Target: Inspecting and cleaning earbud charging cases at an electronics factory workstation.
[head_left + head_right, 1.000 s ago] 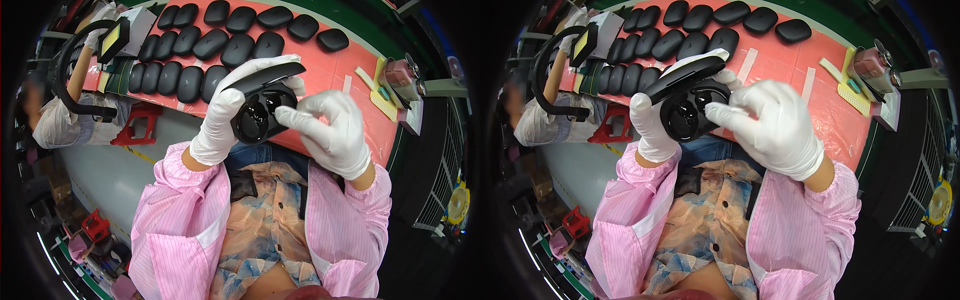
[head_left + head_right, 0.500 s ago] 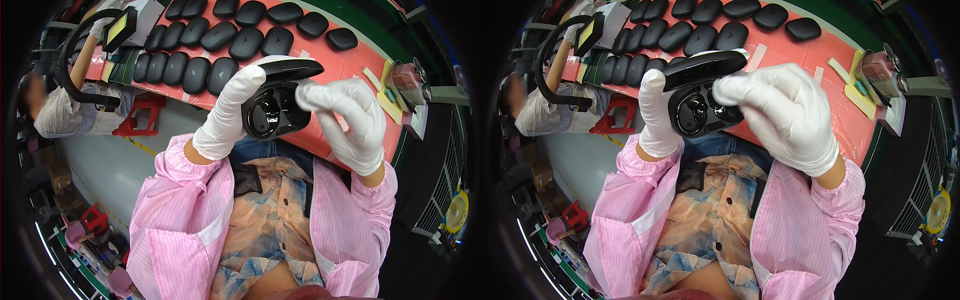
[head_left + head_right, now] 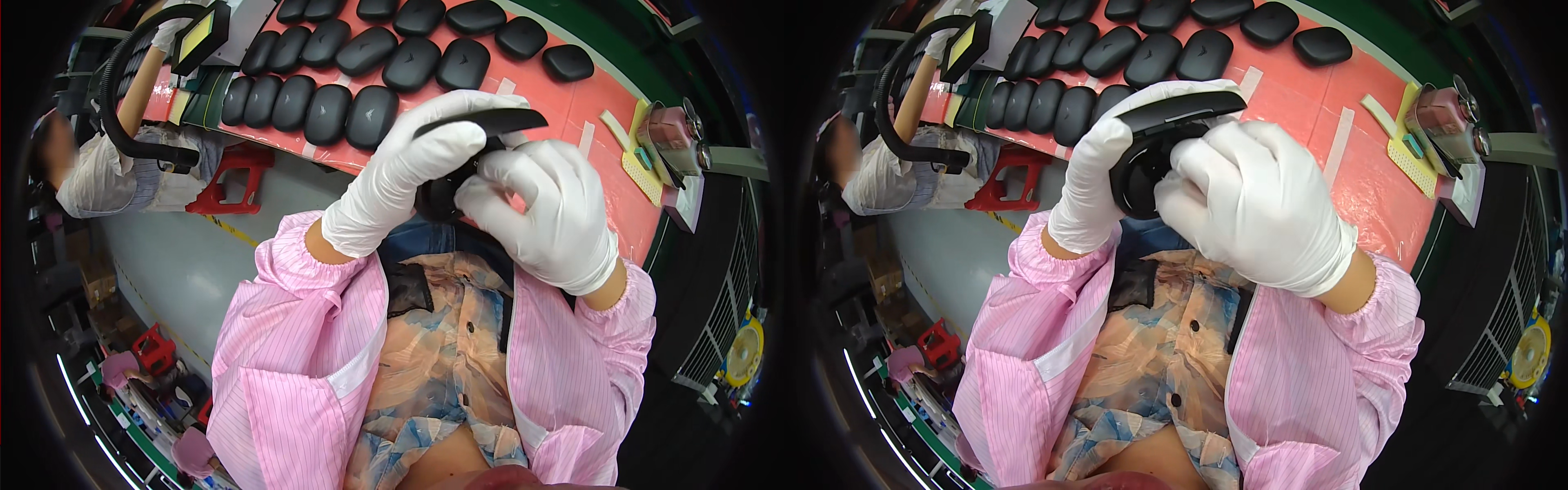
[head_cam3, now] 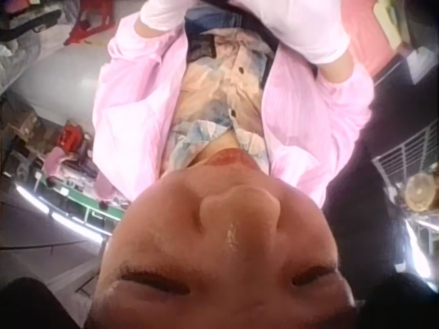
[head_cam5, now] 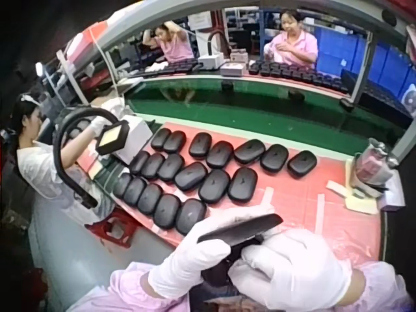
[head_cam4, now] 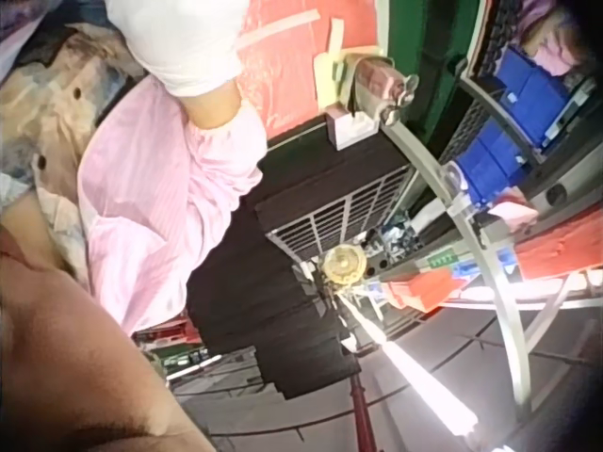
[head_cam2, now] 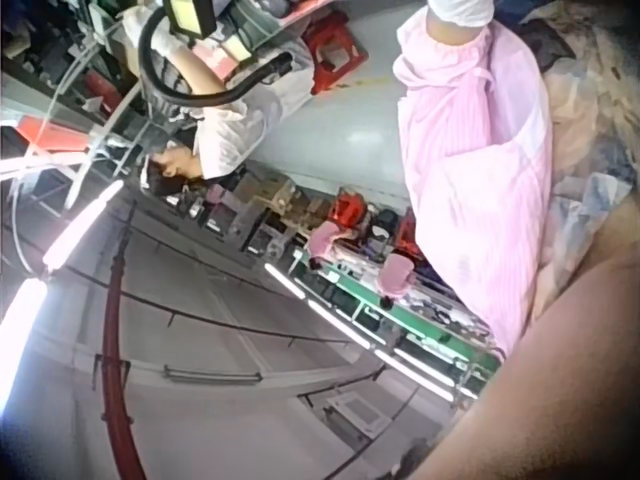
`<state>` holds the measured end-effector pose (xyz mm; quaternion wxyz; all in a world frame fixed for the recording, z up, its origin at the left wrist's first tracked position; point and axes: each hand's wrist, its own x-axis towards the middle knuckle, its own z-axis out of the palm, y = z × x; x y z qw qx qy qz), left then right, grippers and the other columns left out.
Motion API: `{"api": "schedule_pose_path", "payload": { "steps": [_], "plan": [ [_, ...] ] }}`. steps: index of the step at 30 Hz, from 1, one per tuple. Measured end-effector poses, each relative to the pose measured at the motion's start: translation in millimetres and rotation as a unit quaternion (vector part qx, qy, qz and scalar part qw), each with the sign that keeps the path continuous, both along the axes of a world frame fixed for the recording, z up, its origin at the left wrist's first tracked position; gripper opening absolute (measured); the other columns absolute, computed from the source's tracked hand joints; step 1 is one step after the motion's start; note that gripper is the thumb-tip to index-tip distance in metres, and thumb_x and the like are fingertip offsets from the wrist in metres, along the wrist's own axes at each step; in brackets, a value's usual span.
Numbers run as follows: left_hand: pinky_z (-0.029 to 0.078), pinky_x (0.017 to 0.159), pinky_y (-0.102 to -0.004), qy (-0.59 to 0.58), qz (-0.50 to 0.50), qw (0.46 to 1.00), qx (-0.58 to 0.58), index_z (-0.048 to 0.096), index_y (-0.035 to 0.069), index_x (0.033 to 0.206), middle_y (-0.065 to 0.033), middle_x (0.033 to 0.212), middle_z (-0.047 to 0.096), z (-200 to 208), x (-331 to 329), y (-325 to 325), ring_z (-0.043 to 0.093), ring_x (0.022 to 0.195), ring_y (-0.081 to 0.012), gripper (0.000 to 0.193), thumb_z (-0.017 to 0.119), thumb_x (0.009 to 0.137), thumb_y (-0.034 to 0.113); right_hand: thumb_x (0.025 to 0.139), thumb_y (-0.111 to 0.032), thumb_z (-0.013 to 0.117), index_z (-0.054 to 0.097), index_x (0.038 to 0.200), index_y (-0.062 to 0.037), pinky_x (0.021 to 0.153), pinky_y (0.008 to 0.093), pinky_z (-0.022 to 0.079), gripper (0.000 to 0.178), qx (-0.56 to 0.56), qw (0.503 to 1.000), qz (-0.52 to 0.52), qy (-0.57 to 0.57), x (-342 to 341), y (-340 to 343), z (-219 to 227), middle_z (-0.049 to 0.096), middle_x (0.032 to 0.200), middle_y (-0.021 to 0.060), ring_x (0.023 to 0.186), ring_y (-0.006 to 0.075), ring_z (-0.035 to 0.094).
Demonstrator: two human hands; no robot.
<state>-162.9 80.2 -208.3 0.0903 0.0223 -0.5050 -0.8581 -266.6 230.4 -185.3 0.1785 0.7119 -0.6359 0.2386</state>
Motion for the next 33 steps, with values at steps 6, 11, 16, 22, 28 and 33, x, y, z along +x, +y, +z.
{"api": "schedule_pose_path", "payload": {
  "steps": [6, 11, 16, 22, 28, 33],
  "plan": [
    [0.048, 0.093, -0.0307, -0.011, 0.009, 0.995, 0.097, 0.054, 0.0, 0.13, -0.0104, 0.113, 0.063, 1.8, 8.1, -2.3, 0.061, 0.102, -0.0165, 0.056, 0.056, 0.092, 0.04, 0.066, -0.011, 0.069, 0.071, 0.093, -0.0138, 0.06, 0.0327, 0.047, 0.027, -0.037, 0.995, -0.069, -0.059, -15.4, -2.1, -7.1, 0.057, 0.081, -0.0001, 0.073, 0.0201, 0.058],
    [0.05, 0.09, -0.0289, -0.023, -0.005, 0.997, 0.069, 0.054, 0.0, 0.13, -0.012, 0.115, 0.064, -2.2, 4.2, -1.9, 0.062, 0.102, -0.0171, 0.06, 0.055, 0.092, 0.047, 0.064, 0.003, 0.072, 0.073, 0.097, -0.0117, 0.061, 0.0321, 0.044, 0.036, 0.075, 0.978, 0.065, -0.185, -10.8, 2.3, 3.6, 0.061, 0.084, 0.0031, 0.071, 0.0214, 0.057],
    [0.057, 0.084, -0.04, -0.165, 0.048, 0.958, 0.231, 0.058, 0.005, 0.124, -0.0112, 0.112, 0.066, 12.1, 0.6, 4.2, 0.068, 0.096, -0.023, 0.074, 0.055, 0.086, 0.069, 0.072, 0.015, 0.065, 0.07, 0.102, -0.0032, 0.067, 0.0298, 0.051, 0.035, 0.028, 0.983, -0.057, -0.172, -27.0, 7.3, 5.8, 0.065, 0.094, 0.0073, 0.078, 0.0192, 0.065],
    [0.051, 0.098, -0.0512, -0.219, -0.011, 0.914, 0.341, 0.052, 0.005, 0.132, -0.0177, 0.122, 0.063, 3.4, -3.0, 8.2, 0.063, 0.111, -0.0331, 0.075, 0.045, 0.091, 0.068, 0.076, 0.006, 0.07, 0.068, 0.106, -0.0037, 0.074, 0.0311, 0.053, 0.031, -0.039, 0.995, 0.009, -0.092, -50.9, -16.3, 15.4, 0.066, 0.099, 0.0065, 0.088, 0.0215, 0.066],
    [0.059, 0.084, -0.0433, -0.197, -0.05, 0.908, 0.366, 0.055, 0.001, 0.123, -0.0157, 0.108, 0.066, 0.8, -0.3, 6.3, 0.069, 0.093, -0.0297, 0.078, 0.049, 0.088, 0.07, 0.07, -0.001, 0.068, 0.069, 0.095, -0.0101, 0.066, 0.0371, 0.047, 0.026, 0.191, 0.978, 0.061, -0.055, -51.2, -2.4, 18.0, 0.056, 0.084, 0.0063, 0.078, 0.026, 0.059],
    [0.06, 0.081, -0.0503, -0.232, -0.027, 0.899, 0.372, 0.054, 0.0, 0.123, -0.0191, 0.108, 0.066, 1.1, -3.1, 9.4, 0.069, 0.092, -0.0364, 0.079, 0.048, 0.088, 0.07, 0.079, 0.001, 0.068, 0.07, 0.103, -0.0075, 0.067, 0.0347, 0.048, 0.026, 0.04, 0.994, -0.088, -0.056, -74.6, 16.4, 12.8, 0.059, 0.086, 0.0068, 0.077, 0.0236, 0.059]
  ]
}}
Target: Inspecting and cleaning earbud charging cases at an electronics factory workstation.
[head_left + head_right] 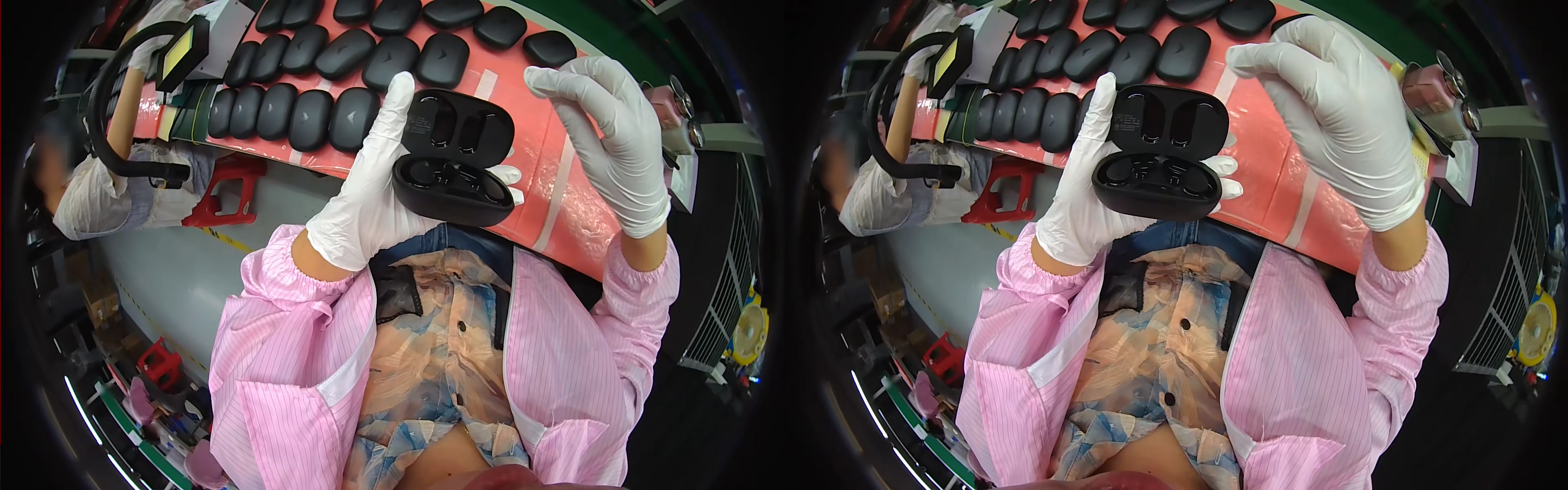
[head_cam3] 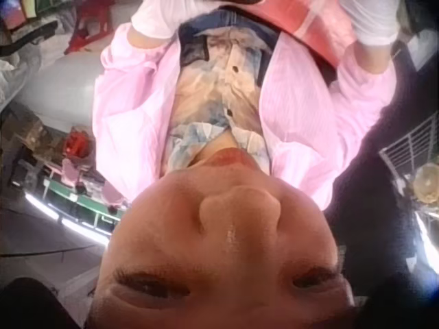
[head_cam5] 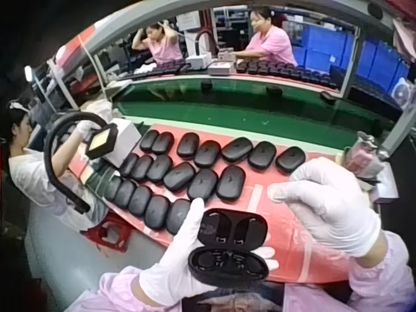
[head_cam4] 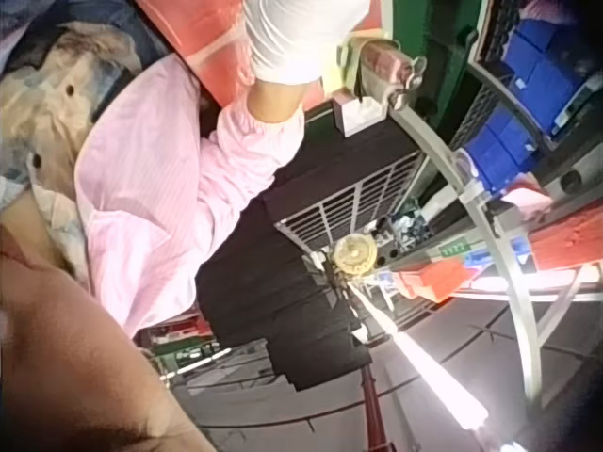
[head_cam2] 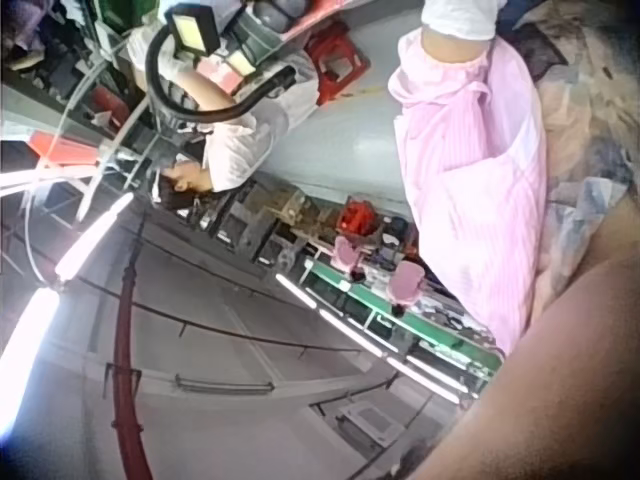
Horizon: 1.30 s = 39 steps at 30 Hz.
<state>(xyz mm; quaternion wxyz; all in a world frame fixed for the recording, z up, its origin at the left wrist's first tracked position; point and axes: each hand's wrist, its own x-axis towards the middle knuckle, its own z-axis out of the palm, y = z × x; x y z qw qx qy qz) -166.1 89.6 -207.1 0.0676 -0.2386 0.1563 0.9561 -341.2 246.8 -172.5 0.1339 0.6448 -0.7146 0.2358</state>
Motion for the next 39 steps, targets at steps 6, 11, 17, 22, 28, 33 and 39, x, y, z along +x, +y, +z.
{"api": "schedule_pose_path", "payload": {
  "steps": [6, 11, 17, 22, 28, 33, 39],
  "plan": [
    [0.057, 0.088, -0.0543, 0.028, -0.023, 0.998, -0.048, 0.048, 0.002, 0.134, -0.0231, 0.12, 0.061, -3.1, -5.2, 8.4, 0.065, 0.105, -0.0392, 0.076, 0.042, 0.093, 0.066, 0.064, 0.001, 0.07, 0.069, 0.1, -0.0104, 0.065, 0.0374, 0.048, 0.038, 0.035, 0.995, 0.096, 0.011, 26.7, -17.5, -13.9, 0.059, 0.088, 0.0064, 0.077, 0.0268, 0.059],
    [0.057, 0.09, -0.0506, 0.031, -0.005, 0.995, 0.096, 0.051, 0.0, 0.131, -0.0241, 0.119, 0.062, -17.4, -6.1, 8.8, 0.066, 0.103, -0.0394, 0.077, 0.045, 0.092, 0.067, 0.069, 0.008, 0.064, 0.069, 0.1, -0.0067, 0.068, 0.0369, 0.048, 0.035, 0.008, 0.981, 0.143, -0.133, 4.4, -6.2, -6.6, 0.061, 0.088, 0.0078, 0.079, 0.0255, 0.06],
    [0.057, 0.085, -0.0552, 0.024, -0.037, 0.998, 0.041, 0.05, -0.005, 0.132, -0.0331, 0.12, 0.059, -14.0, -10.4, 6.6, 0.061, 0.106, -0.0498, 0.087, 0.04, 0.091, 0.071, 0.072, 0.006, 0.066, 0.071, 0.098, -0.0074, 0.067, 0.033, 0.047, 0.03, 0.05, 0.983, 0.101, -0.145, 7.0, 17.9, -37.0, 0.061, 0.087, 0.0069, 0.078, 0.0229, 0.059],
    [0.055, 0.087, -0.0581, 0.022, -0.047, 0.996, 0.078, 0.045, -0.004, 0.138, -0.0352, 0.13, 0.051, -17.9, -13.0, 6.3, 0.055, 0.115, -0.0521, 0.089, 0.038, 0.091, 0.072, 0.077, 0.005, 0.068, 0.071, 0.101, -0.008, 0.072, 0.0317, 0.048, 0.027, -0.056, 0.987, -0.115, -0.098, 7.5, 24.2, -59.4, 0.063, 0.09, 0.0067, 0.08, 0.0211, 0.06],
    [0.053, 0.097, -0.05, 0.069, -0.011, 0.997, -0.017, 0.047, -0.003, 0.134, -0.021, 0.127, 0.056, -5.1, -10.7, 16.3, 0.059, 0.117, -0.0302, 0.058, 0.05, 0.098, 0.043, 0.087, 0.002, 0.065, 0.07, 0.106, -0.0038, 0.082, 0.0273, 0.05, 0.021, -0.231, 0.857, -0.189, -0.42, 24.4, 34.6, -91.6, 0.067, 0.097, 0.0042, 0.08, 0.0114, 0.059],
    [0.056, 0.092, -0.0413, -0.026, 0.086, 0.996, 0.002, 0.052, -0.004, 0.126, -0.0164, 0.12, 0.061, -22.5, -14.9, 20.1, 0.062, 0.112, -0.0289, 0.043, 0.056, 0.096, 0.027, 0.089, 0.003, 0.06, 0.068, 0.107, -0.0007, 0.09, 0.0301, 0.048, 0.019, -0.28, 0.774, -0.187, -0.536, 51.6, 13.4, -81.5, 0.067, 0.106, 0.009, 0.097, 0.0174, 0.062],
    [0.058, 0.077, -0.0353, -0.048, 0.045, 0.996, 0.058, 0.059, 0.002, 0.114, -0.0109, 0.103, 0.068, -44.0, -5.3, 11.1, 0.068, 0.09, -0.0223, 0.034, 0.056, 0.095, 0.03, 0.073, 0.008, 0.061, 0.072, 0.106, -0.0079, 0.067, 0.0322, 0.049, 0.039, -0.114, 0.967, -0.042, -0.223, 81.4, -0.7, -67.5, 0.059, 0.082, 0.0066, 0.073, 0.0194, 0.058]
  ]
}}
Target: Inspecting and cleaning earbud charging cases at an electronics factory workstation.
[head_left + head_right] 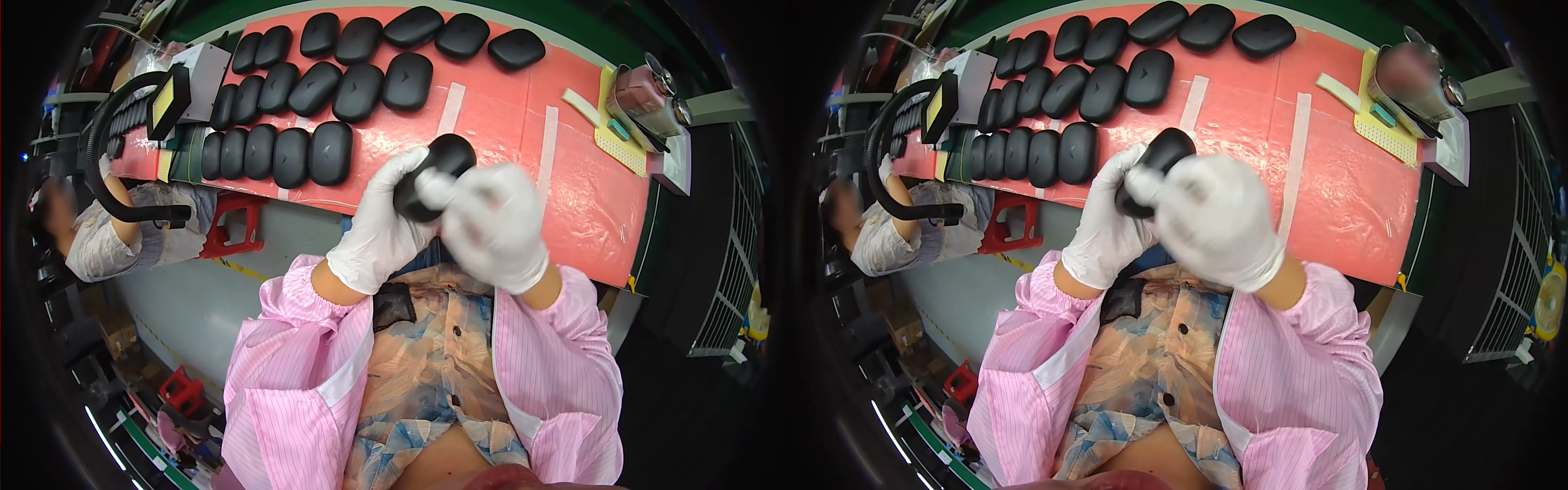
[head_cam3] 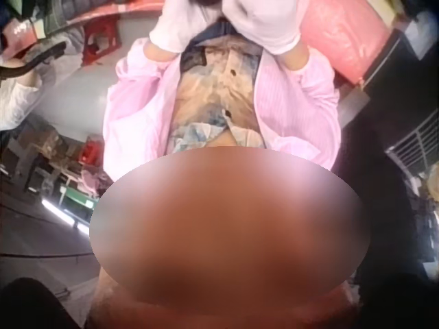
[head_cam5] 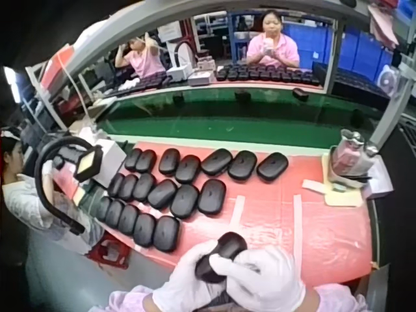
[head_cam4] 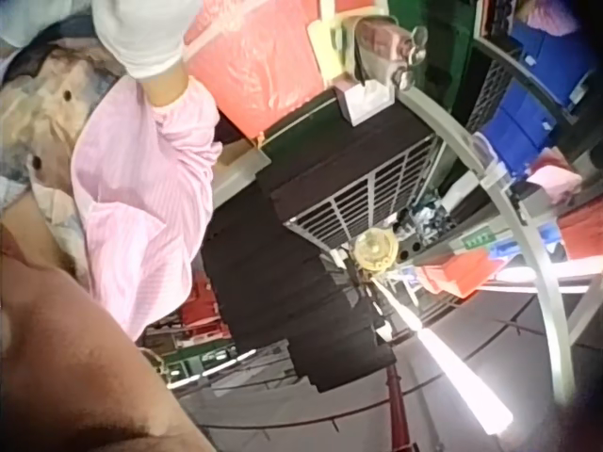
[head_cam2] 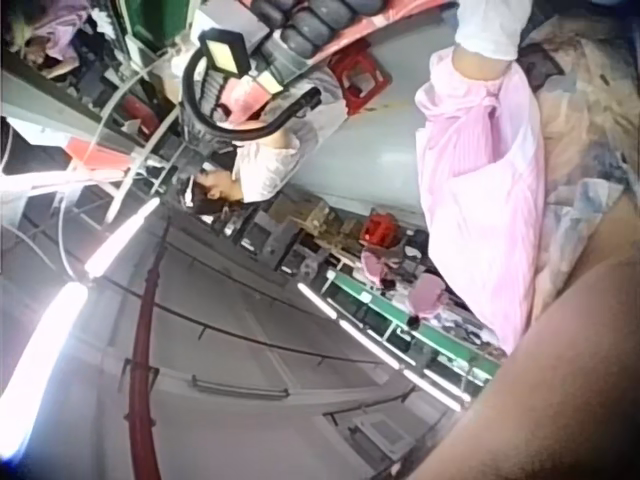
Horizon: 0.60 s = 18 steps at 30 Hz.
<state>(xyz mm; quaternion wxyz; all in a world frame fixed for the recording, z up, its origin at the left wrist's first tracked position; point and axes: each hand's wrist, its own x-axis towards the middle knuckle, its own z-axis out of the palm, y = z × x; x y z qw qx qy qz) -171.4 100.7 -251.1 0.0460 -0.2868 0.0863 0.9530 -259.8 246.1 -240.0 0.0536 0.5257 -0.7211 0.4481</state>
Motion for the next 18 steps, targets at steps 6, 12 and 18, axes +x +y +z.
{"api": "schedule_pose_path", "payload": {
  "steps": [6, 12, 18],
  "plan": [
    [0.058, 0.066, -0.0305, 0.017, -0.054, 0.998, 0.036, 0.061, -0.001, 0.113, -0.0142, 0.105, 0.068, -1.8, -2.8, -0.2, 0.07, 0.09, -0.0275, 0.034, 0.055, 0.095, 0.028, 0.08, 0.009, 0.057, 0.072, 0.108, -0.0043, 0.07, 0.0262, 0.045, 0.035, -0.05, 0.979, -0.052, -0.189, -24.4, 6.0, -12.0, 0.058, 0.086, 0.0055, 0.076, 0.0144, 0.055],
    [0.059, 0.073, -0.0333, 0.059, -0.072, 0.995, -0.024, 0.047, 0.001, 0.135, -0.015, 0.12, 0.062, 11.0, -4.9, 5.7, 0.066, 0.103, -0.028, 0.047, 0.055, 0.095, 0.026, 0.089, 0.002, 0.058, 0.07, 0.111, 0.0015, 0.075, 0.0224, 0.042, 0.026, -0.063, 0.926, -0.003, -0.371, -32.2, 7.1, -22.6, 0.061, 0.092, 0.002, 0.079, 0.0096, 0.053],
    [0.05, 0.093, -0.0276, 0.107, -0.008, 0.787, -0.607, 0.031, 0.007, 0.149, -0.0122, 0.13, 0.056, 11.2, -3.9, 16.4, 0.059, 0.113, -0.0158, 0.085, 0.074, 0.076, -0.004, 0.092, -0.009, 0.061, 0.067, 0.115, 0.0015, 0.073, 0.0227, 0.044, 0.026, -0.087, 0.741, -0.008, -0.665, -39.2, 21.7, -29.0, 0.066, 0.1, 0.0003, 0.078, 0.0079, 0.052]
  ]
}}
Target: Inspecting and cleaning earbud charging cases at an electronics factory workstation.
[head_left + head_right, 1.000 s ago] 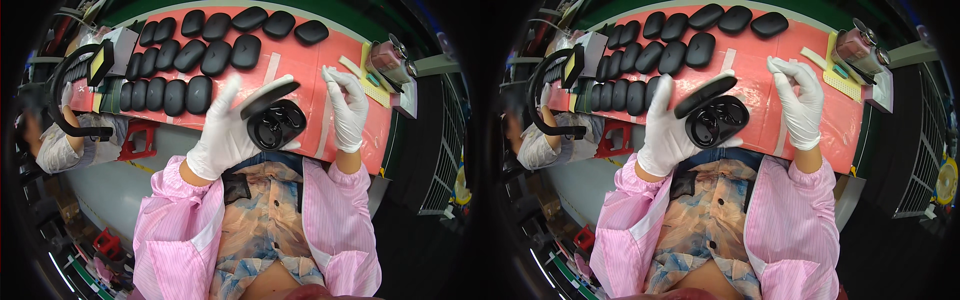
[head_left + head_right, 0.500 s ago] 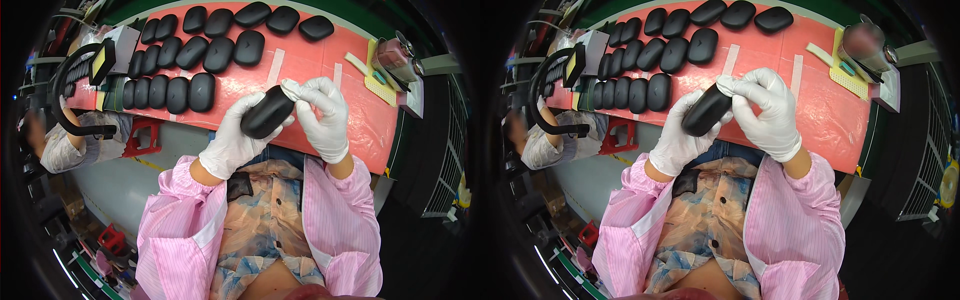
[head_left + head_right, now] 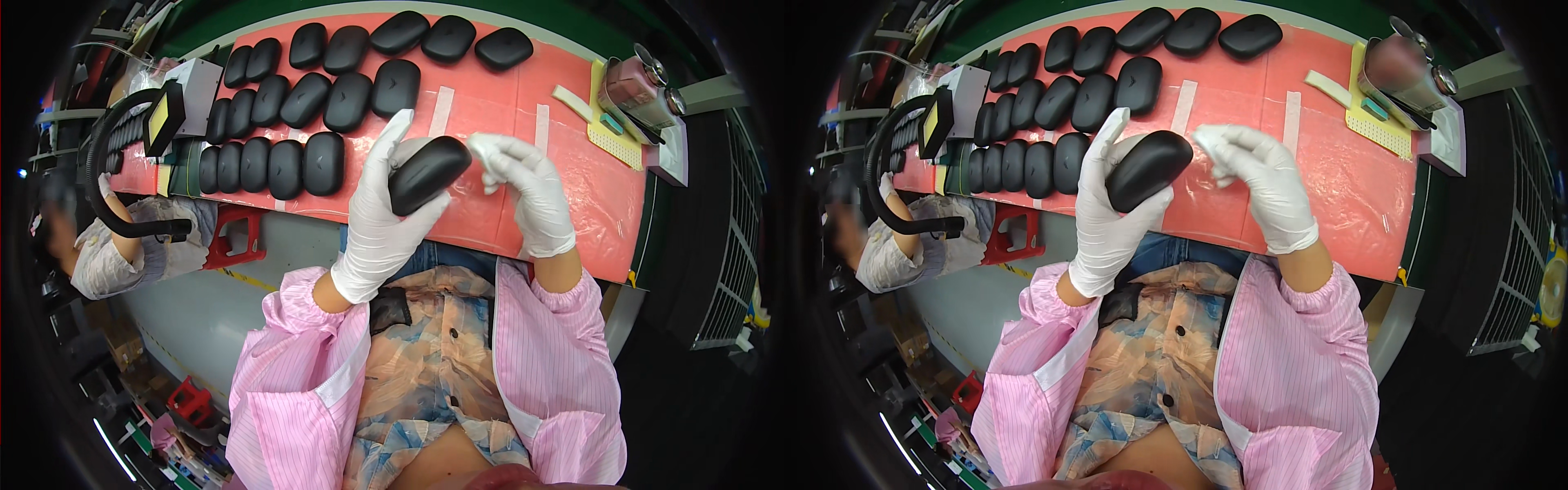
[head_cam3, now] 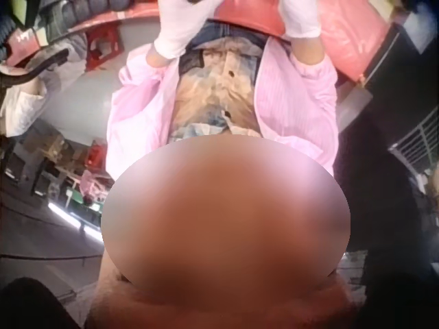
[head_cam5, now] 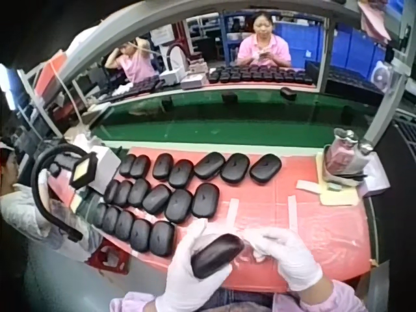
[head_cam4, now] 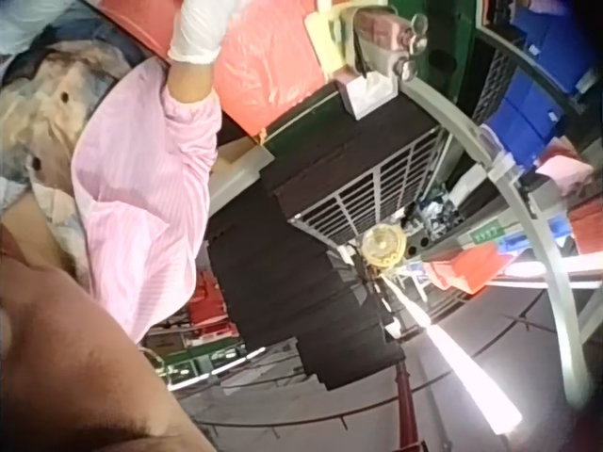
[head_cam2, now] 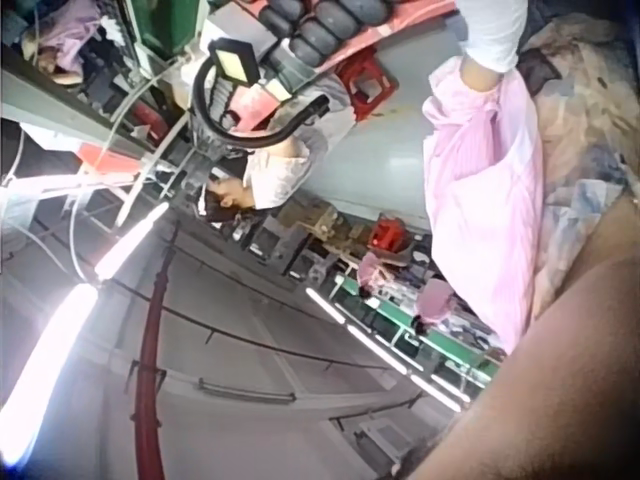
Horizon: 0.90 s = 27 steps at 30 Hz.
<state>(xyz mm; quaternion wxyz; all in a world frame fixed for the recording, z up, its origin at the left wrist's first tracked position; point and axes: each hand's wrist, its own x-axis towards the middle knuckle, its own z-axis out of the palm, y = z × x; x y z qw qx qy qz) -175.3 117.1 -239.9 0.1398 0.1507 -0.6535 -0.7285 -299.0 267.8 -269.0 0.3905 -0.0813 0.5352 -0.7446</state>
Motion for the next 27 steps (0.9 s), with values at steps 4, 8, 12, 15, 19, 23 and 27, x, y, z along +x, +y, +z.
{"api": "schedule_pose_path", "payload": {
  "steps": [4, 8, 12, 15, 19, 23, 27],
  "plan": [
    [0.051, 0.09, -0.0314, 0.034, 0.048, 0.956, -0.289, 0.033, 0.007, 0.148, -0.0141, 0.12, 0.063, -12.9, -1.1, -1.2, 0.064, 0.106, -0.0242, 0.081, 0.07, 0.076, -0.007, 0.083, 0.002, 0.062, 0.069, 0.113, -0.0028, 0.068, 0.028, 0.046, 0.031, 0.11, 0.898, -0.082, 0.417, 28.5, -19.3, 12.8, 0.062, 0.093, 0.0035, 0.078, 0.0127, 0.056],
    [0.052, 0.087, -0.0329, 0.047, 0.068, 0.929, -0.361, 0.037, 0.006, 0.146, -0.0158, 0.115, 0.065, -14.1, -1.7, -5.1, 0.066, 0.102, -0.0298, 0.08, 0.072, 0.074, -0.006, 0.072, 0.007, 0.064, 0.07, 0.105, -0.0072, 0.067, 0.032, 0.046, 0.036, 0.124, 0.724, -0.038, 0.677, 46.2, -25.3, 17.0, 0.059, 0.086, 0.0093, 0.077, 0.0225, 0.057],
    [0.054, 0.087, -0.0296, 0.169, 0.09, 0.899, -0.393, 0.039, -0.001, 0.141, -0.0167, 0.122, 0.065, -14.0, 0.0, -8.1, 0.067, 0.104, -0.0192, 0.082, 0.082, 0.071, 0.0, 0.08, 0.004, 0.062, 0.067, 0.107, -0.0004, 0.074, 0.0297, 0.046, 0.027, 0.08, 0.896, -0.054, 0.433, 31.5, -18.6, 5.4, 0.062, 0.092, 0.008, 0.083, 0.0187, 0.06],
    [0.054, 0.087, -0.0294, 0.194, 0.042, 0.908, -0.368, 0.04, -0.002, 0.14, -0.0161, 0.12, 0.065, -0.6, -3.8, -1.1, 0.068, 0.101, -0.0196, 0.082, 0.084, 0.071, 0.003, 0.09, 0.0, 0.058, 0.067, 0.109, 0.0012, 0.075, 0.0283, 0.045, 0.021, -0.08, 0.995, -0.011, 0.061, 46.4, -19.2, 3.8, 0.059, 0.089, -0.0003, 0.082, 0.0086, 0.054],
    [0.057, 0.081, -0.0281, 0.145, 0.074, 0.876, -0.454, 0.04, -0.001, 0.141, -0.0172, 0.131, 0.059, -1.7, -4.7, -4.7, 0.069, 0.104, -0.0235, 0.083, 0.083, 0.07, 0.003, 0.086, 0.001, 0.062, 0.066, 0.115, -0.0031, 0.078, 0.026, 0.046, 0.03, -0.103, 0.993, -0.048, 0.013, 32.5, -15.8, 9.1, 0.066, 0.101, 0.0044, 0.088, 0.0128, 0.059],
    [0.056, 0.065, -0.0297, 0.09, 0.094, 0.861, -0.491, 0.046, 0.0, 0.14, -0.0142, 0.104, 0.071, -0.4, -3.1, -5.9, 0.072, 0.077, -0.0227, 0.079, 0.08, 0.069, 0.004, 0.069, 0.003, 0.07, 0.074, 0.098, -0.0122, 0.062, 0.0304, 0.042, 0.033, 0.104, 0.688, -0.079, 0.714, 51.8, -20.0, 24.7, 0.058, 0.082, 0.0031, 0.076, 0.0187, 0.055],
    [0.056, 0.072, -0.0282, 0.088, 0.078, 0.88, -0.461, 0.041, 0.001, 0.143, -0.0148, 0.123, 0.062, -1.9, 0.7, -7.8, 0.071, 0.088, -0.0216, 0.082, 0.08, 0.072, 0.004, 0.066, 0.006, 0.066, 0.073, 0.097, -0.0117, 0.062, 0.0308, 0.041, 0.036, 0.139, 0.682, -0.115, 0.709, 42.2, -17.1, 28.8, 0.057, 0.082, 0.0033, 0.073, 0.0187, 0.054]
  ]
}}
